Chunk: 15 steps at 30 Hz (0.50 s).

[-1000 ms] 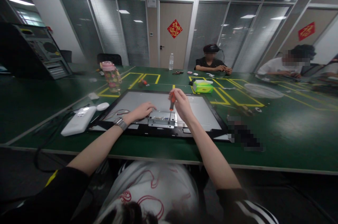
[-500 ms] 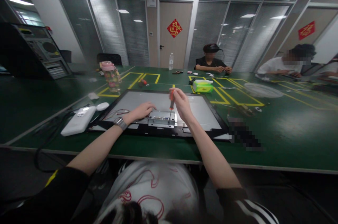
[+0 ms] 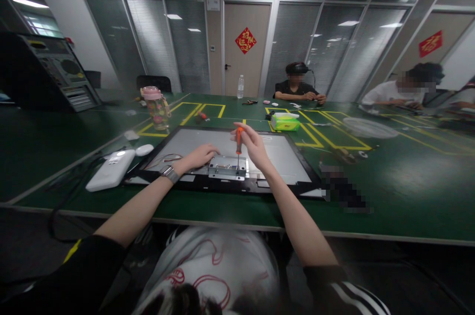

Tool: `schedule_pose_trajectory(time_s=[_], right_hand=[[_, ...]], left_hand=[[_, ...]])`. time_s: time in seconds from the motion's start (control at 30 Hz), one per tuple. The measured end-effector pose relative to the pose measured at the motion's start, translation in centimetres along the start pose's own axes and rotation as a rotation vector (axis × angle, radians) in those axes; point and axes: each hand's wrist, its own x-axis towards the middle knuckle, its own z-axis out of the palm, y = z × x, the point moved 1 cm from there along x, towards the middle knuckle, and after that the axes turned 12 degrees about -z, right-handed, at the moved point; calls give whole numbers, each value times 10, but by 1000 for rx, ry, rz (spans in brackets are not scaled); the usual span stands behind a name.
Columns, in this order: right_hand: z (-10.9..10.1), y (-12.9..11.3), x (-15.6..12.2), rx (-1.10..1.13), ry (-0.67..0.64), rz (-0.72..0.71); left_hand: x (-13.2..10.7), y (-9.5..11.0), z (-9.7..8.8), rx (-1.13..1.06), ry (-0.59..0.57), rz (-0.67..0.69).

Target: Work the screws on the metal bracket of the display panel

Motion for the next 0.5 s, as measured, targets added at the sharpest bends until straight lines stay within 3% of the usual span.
schedule_pose_trajectory(time_s=[0.07,0.27,0.37,0.5], right_hand=[[2,-2,-1,-111,-7,-41],[4,-8,-5,-547,167,-247],[2,-7,-5,-540,125,-293],[0,-2,-5,-409,102,-246]], left_hand=[[-1,2,-1,8,-5,-4],[-1,2,-2,4,-1,-6],[-1,1,-1,3,5,9],[0,0,-1,6,6,9]])
